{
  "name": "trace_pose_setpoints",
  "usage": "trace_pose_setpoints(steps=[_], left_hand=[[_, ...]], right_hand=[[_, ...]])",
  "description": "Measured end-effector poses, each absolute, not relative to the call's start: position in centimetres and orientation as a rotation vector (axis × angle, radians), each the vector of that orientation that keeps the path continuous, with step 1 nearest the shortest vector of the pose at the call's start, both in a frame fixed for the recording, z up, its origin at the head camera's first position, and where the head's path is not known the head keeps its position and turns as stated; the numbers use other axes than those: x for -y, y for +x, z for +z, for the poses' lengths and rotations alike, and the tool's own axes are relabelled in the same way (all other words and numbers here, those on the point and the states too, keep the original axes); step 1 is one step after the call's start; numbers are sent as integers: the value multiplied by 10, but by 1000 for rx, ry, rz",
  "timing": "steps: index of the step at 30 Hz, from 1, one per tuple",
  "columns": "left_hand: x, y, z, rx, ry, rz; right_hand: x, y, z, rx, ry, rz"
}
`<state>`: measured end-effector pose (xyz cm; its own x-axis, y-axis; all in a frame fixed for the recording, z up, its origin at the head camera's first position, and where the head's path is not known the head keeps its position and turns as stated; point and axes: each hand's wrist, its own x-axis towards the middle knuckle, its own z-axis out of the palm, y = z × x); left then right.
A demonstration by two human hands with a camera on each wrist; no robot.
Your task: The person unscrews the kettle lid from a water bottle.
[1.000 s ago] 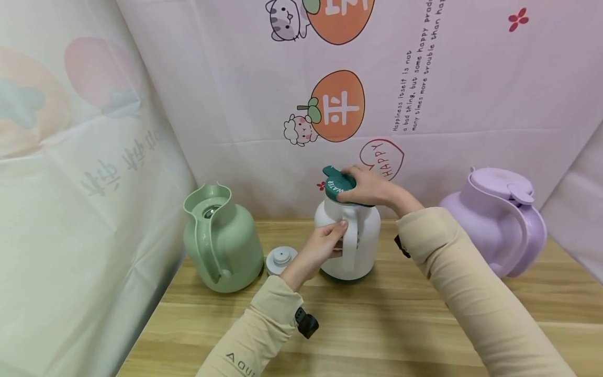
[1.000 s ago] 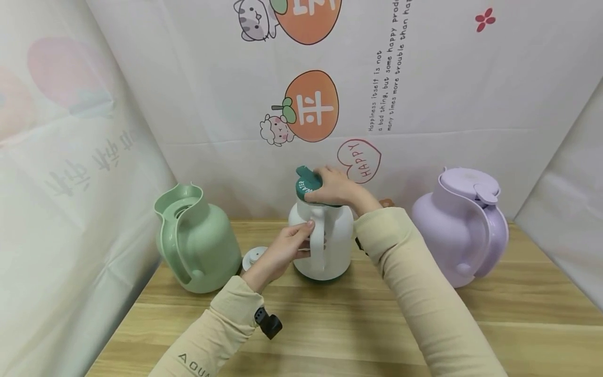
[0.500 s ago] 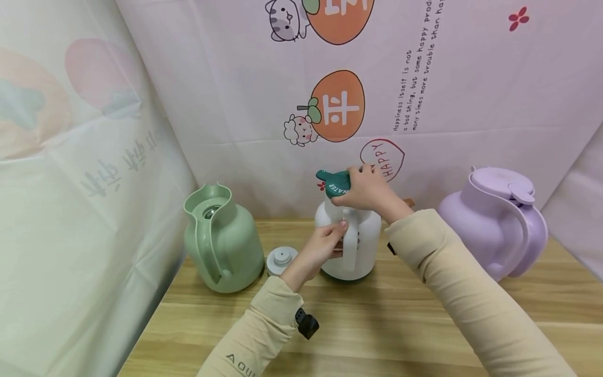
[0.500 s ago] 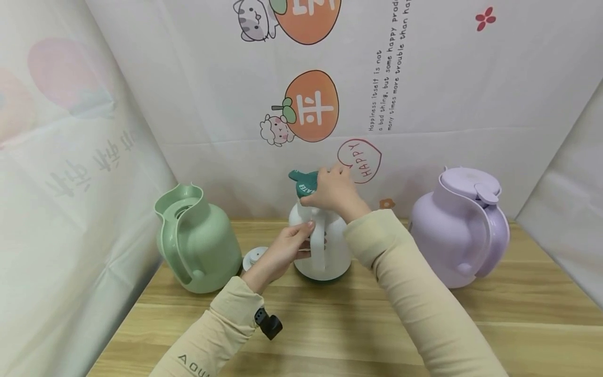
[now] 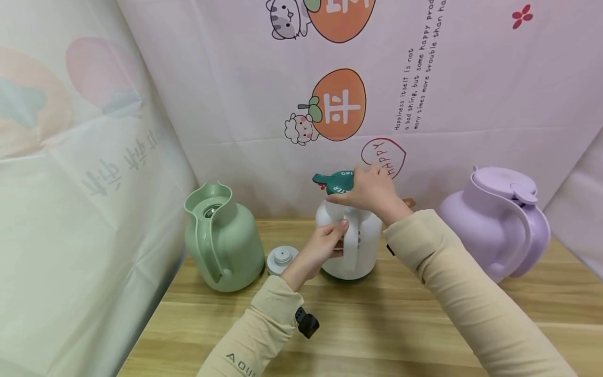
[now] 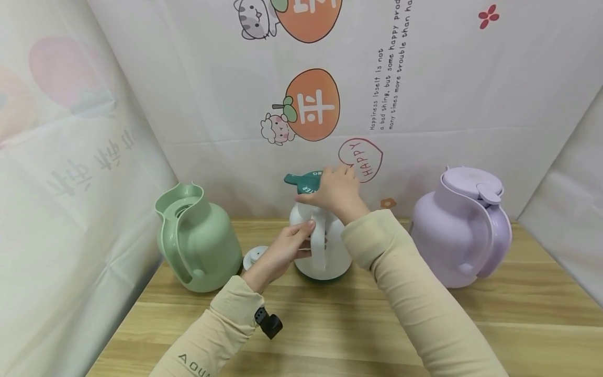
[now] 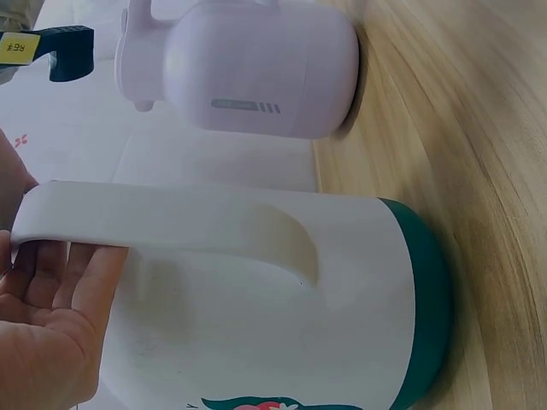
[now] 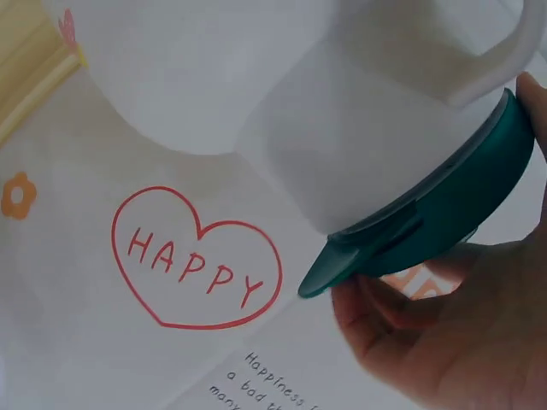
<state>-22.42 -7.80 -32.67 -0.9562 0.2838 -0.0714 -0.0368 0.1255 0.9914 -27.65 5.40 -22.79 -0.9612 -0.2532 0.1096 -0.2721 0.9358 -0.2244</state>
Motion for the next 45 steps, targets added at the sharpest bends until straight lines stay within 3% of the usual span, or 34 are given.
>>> trace_pose_setpoints(steps=[19, 26, 33, 38, 45], left_hand=[[78, -224, -327, -2186, 219, 1887], [77, -225, -328, -2173, 226, 1911], [78, -225, -327, -2156, 251, 1914], [79, -226, -327, -2148, 274, 1918], [80, -226, -327, -2140, 279, 1912]], right_hand=[[-96, -286, -215, 3110, 738, 783], [-87, -281, -208, 3230, 553, 974], [-51, -281, -215, 3169, 336, 580], [-35, -281, -215, 3219, 182, 539], [-35, -281, -215, 3164, 193, 610]])
